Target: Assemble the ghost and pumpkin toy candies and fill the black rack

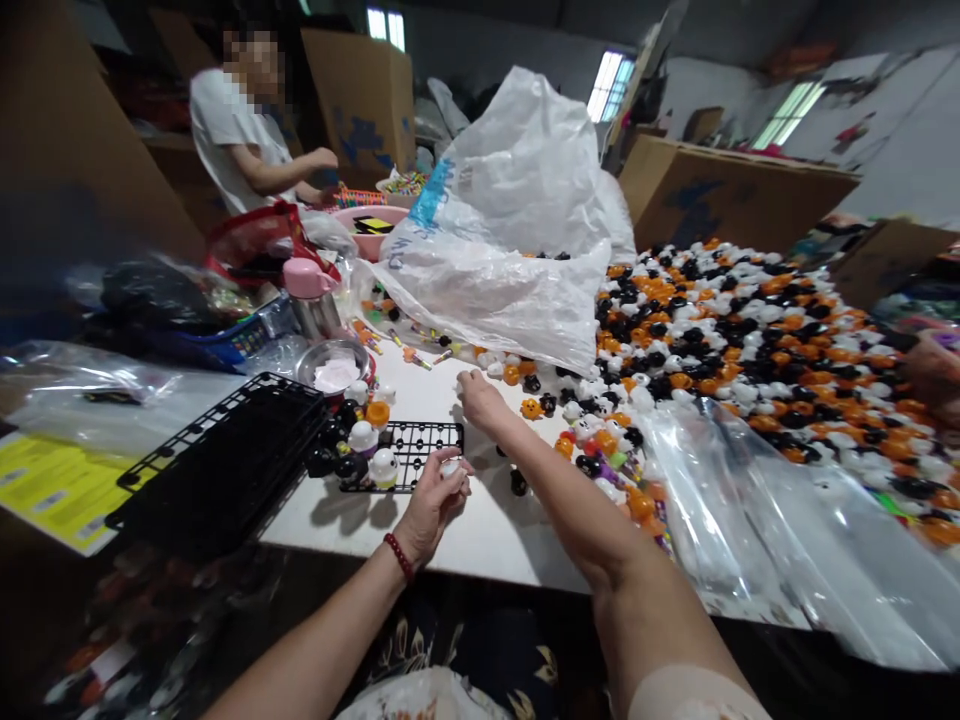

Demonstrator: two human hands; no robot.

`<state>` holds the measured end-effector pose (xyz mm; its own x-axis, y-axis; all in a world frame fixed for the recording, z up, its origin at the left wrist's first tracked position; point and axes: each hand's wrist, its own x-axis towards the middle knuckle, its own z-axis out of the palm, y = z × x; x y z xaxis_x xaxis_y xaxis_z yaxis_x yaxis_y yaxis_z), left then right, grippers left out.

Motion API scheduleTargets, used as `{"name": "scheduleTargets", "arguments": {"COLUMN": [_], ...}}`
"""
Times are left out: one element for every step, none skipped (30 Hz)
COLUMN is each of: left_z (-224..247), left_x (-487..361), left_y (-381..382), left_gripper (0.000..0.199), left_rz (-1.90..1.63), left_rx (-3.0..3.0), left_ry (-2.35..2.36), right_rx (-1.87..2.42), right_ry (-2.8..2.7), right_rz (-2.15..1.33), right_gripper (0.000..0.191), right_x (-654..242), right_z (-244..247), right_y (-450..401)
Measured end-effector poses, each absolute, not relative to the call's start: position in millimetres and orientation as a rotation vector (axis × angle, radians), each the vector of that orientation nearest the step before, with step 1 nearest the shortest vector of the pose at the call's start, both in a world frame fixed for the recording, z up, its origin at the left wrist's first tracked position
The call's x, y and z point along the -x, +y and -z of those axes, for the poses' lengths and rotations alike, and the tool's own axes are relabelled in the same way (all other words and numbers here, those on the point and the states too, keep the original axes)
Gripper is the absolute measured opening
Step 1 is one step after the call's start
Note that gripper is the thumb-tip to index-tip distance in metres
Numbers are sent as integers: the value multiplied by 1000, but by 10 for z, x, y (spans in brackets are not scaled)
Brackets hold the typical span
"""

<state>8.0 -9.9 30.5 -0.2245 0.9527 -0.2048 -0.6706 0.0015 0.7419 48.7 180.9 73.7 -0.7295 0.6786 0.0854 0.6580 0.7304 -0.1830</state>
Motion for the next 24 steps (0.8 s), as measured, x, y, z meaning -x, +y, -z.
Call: {"name": "scheduleTargets", "arguments": {"left_z": [-306,-305,-303,-301,-299,-298,-298,-298,-297,-297,-296,-296,-295,-294,-295,-295,-297,-300,-302,-305,-306,-305,-303,-298], "left_x": [-82,-83,-82,-79,-75,-70,-65,-61,-59,-59,-62,-68,-76,-86,-98,-109,-118,-127,-132,-136,-138,-137,-136,-134], "left_y": [-106,-110,-111,-109,-105,-100,-94,-88,-85,-83,-83,-87,-93,-100,-107,-114,-119,-122,-122,-120,-117,-113,-108,-104], "left_gripper": [40,33,28,24,22,23,25,27,29,28,28,27,27,28,29,30,31,32,33,33,34,34,34,33], "left_rz": [-1597,-1604,-1608,-1607,-1601,-1591,-1581,-1572,-1565,-1563,-1562,-1555,-1544,-1531,-1519,-1509,-1506,-1505,-1502,-1494,-1486,-1477,-1470,-1467], "left_rx": [-428,-435,-447,-462,-474,-480,-480,-481,-481,-482,-484,-488,-496,-511,-532,-555,-579,-602,-622,-635,-643,-650,-651,-648], "left_ry": [876,866,860,860,868,883,899,911,916,918,921,931,953,989,1032,1075,1110,1130,1138,1134,1127,1120,1115,1113], "right_rx": [1055,1015,978,952,945,946,956,973,993,1014,1035,1051,1058,1055,1044,1028,1008,987,971,962,964,973,982,989], "right_ry": [-2695,-2589,-2491,-2407,-2334,-2265,-2201,-2142,-2098,-2072,-2063,-2065,-2074,-2087,-2098,-2110,-2128,-2153,-2178,-2195,-2201,-2201,-2202,-2209], "right_rz": [-317,-459,-609,-756,-896,-1024,-1132,-1215,-1273,-1310,-1332,-1346,-1353,-1352,-1343,-1332,-1323,-1320,-1320,-1317,-1303,-1278,-1250,-1232], "right_gripper": [34,32,29,28,29,30,31,33,34,34,34,33,31,30,29,27,26,25,23,23,22,22,21,21], "right_x": [-607,-739,-879,-1021,-1158,-1283,-1391,-1479,-1545,-1591,-1619,-1634,-1639,-1638,-1634,-1631,-1628,-1627,-1628,-1629,-1631,-1633,-1635,-1636], "right_z": [-761,-778,-790,-795,-795,-794,-792,-792,-795,-803,-814,-828,-844,-863,-882,-903,-924,-945,-965,-984,-1002,-1017,-1030,-1041], "right_y": [1697,1582,1466,1351,1241,1136,1040,954,881,820,772,735,708,687,672,661,653,648,645,645,646,648,650,651]}}
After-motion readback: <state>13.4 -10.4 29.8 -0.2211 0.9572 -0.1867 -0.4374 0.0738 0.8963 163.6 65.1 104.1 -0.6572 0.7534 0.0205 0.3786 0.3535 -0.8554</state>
